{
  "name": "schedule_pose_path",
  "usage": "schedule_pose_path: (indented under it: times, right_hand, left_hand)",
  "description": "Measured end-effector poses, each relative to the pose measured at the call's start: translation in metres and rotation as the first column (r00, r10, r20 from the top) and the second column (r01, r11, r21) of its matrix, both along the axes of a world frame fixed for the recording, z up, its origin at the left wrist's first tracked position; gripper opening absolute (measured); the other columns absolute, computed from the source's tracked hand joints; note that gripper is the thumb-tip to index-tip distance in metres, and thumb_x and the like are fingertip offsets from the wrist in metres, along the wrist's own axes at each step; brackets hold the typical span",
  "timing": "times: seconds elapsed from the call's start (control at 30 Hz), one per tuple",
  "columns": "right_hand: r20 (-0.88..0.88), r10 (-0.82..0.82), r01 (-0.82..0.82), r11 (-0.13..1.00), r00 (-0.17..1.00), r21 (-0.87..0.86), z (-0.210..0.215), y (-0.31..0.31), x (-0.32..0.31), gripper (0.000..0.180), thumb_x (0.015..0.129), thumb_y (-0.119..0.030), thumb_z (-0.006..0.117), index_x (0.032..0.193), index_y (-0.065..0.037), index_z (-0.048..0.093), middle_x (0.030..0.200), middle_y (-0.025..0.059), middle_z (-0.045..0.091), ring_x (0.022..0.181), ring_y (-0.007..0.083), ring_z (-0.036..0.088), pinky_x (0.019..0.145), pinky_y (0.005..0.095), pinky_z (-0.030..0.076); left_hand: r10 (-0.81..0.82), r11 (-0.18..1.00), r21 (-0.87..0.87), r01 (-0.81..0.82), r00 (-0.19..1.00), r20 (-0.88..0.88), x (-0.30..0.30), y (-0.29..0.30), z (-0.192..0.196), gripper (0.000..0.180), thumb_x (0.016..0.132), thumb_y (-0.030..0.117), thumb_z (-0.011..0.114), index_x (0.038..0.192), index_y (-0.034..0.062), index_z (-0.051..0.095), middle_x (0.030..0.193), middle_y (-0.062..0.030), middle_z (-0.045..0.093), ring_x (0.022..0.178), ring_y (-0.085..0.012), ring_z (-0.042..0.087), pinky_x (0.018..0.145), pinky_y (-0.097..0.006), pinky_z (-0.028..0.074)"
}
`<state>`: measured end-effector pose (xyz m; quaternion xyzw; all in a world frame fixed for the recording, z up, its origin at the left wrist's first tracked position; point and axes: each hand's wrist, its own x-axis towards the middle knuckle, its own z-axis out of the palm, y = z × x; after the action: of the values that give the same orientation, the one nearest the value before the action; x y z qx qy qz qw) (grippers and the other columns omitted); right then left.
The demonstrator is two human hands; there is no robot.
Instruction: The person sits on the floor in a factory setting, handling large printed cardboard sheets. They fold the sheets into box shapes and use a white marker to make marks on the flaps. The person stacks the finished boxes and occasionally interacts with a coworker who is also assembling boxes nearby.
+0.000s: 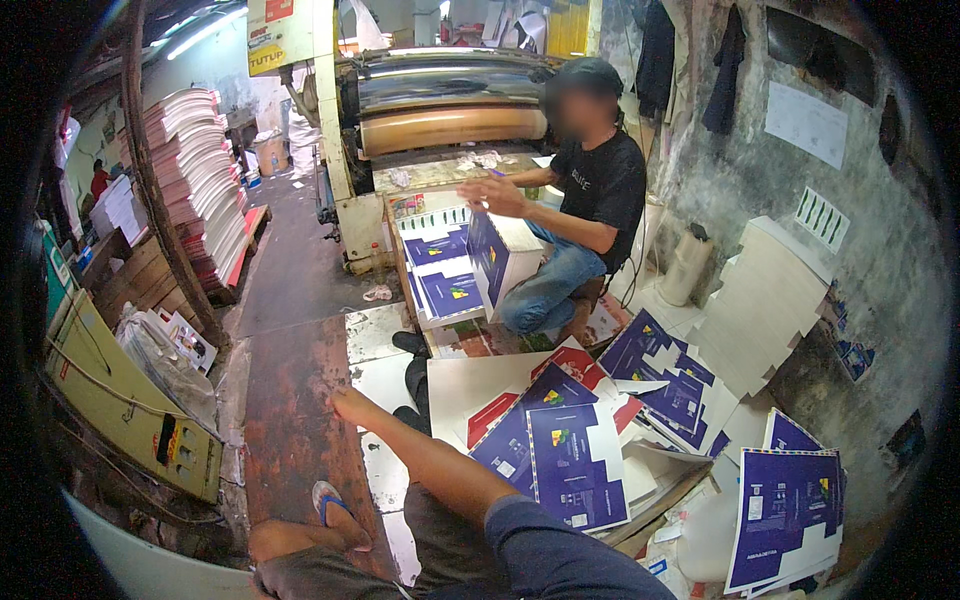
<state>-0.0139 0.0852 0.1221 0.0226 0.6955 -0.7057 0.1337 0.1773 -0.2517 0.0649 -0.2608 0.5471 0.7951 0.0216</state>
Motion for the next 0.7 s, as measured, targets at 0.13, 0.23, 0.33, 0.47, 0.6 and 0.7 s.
schedule_pose_path:
  times: [0.13, 0.23, 0.33, 0.47, 0.6, 0.7]
  right_hand:
    - [-0.005, -0.008, 0.008, 0.998, 1.000, 0.055, 0.005, 0.000, 0.002, 0.026, 0.093, -0.027, 0.049, 0.107, -0.009, 0.062, 0.067, 0.0010, 0.051, 0.050, 0.0090, 0.041, 0.039, 0.0257, 0.033]
    - [-0.012, -0.024, 0.024, 0.999, 1.000, 0.026, 0.008, 0.008, 0.006, 0.028, 0.094, -0.028, 0.050, 0.109, -0.009, 0.063, 0.068, 0.0010, 0.052, 0.050, 0.0091, 0.041, 0.039, 0.0256, 0.034]
    - [0.036, -0.081, 0.080, 0.996, 0.996, 0.026, 0.003, 0.016, -0.002, 0.030, 0.094, -0.029, 0.049, 0.111, -0.009, 0.064, 0.071, 0.0015, 0.052, 0.051, 0.0083, 0.039, 0.040, 0.0257, 0.033]
    - [0.082, -0.034, 0.041, 0.996, 0.996, -0.084, -0.004, 0.033, -0.006, 0.031, 0.095, -0.031, 0.051, 0.116, -0.011, 0.063, 0.074, 0.0012, 0.051, 0.052, 0.0075, 0.036, 0.044, 0.0250, 0.034]
    - [0.147, -0.062, 0.095, 0.969, 0.987, -0.230, 0.027, 0.047, 0.019, 0.030, 0.098, -0.032, 0.051, 0.120, -0.015, 0.061, 0.079, 0.0006, 0.050, 0.054, 0.0071, 0.037, 0.048, 0.0239, 0.035]
    - [0.088, -0.007, 0.023, 0.983, 0.996, -0.182, 0.047, 0.066, 0.050, 0.031, 0.098, -0.035, 0.052, 0.121, -0.015, 0.059, 0.083, 0.0012, 0.052, 0.058, 0.0070, 0.041, 0.054, 0.0228, 0.040]
  left_hand:
    - [0.098, 0.989, 0.109, -0.098, 0.995, 0.008, 0.016, -0.034, -0.008, 0.030, 0.093, 0.027, 0.053, 0.094, -0.0010, 0.064, 0.084, -0.0109, 0.063, 0.077, -0.0251, 0.059, 0.076, -0.042, 0.049]
    - [0.160, 0.968, 0.197, -0.156, 0.987, 0.000, 0.026, -0.065, -0.016, 0.030, 0.093, 0.027, 0.053, 0.094, -0.0013, 0.064, 0.084, -0.0113, 0.063, 0.077, -0.0256, 0.060, 0.076, -0.043, 0.049]
    - [0.177, 0.922, 0.370, -0.116, 0.975, -0.135, 0.038, -0.118, -0.029, 0.031, 0.093, 0.027, 0.053, 0.095, -0.0016, 0.064, 0.085, -0.0116, 0.064, 0.078, -0.0261, 0.060, 0.077, -0.043, 0.049]
    - [0.198, 0.887, 0.460, -0.034, 0.929, -0.313, 0.033, -0.168, -0.026, 0.033, 0.093, 0.035, 0.053, 0.087, 0.0028, 0.058, 0.076, -0.0076, 0.057, 0.070, -0.0213, 0.054, 0.069, -0.039, 0.046]
    - [0.491, 0.871, 0.053, -0.489, 0.869, -0.062, -0.003, -0.094, 0.033, 0.056, 0.089, 0.064, 0.052, 0.065, 0.0166, 0.034, 0.053, 0.0032, 0.031, 0.045, -0.0095, 0.032, 0.043, -0.028, 0.029]
    - [0.553, 0.801, -0.185, -0.570, 0.822, -0.138, 0.001, -0.073, 0.019, 0.056, 0.086, 0.063, 0.057, 0.064, 0.0156, 0.040, 0.054, 0.0020, 0.035, 0.044, -0.0115, 0.035, 0.042, -0.028, 0.031]
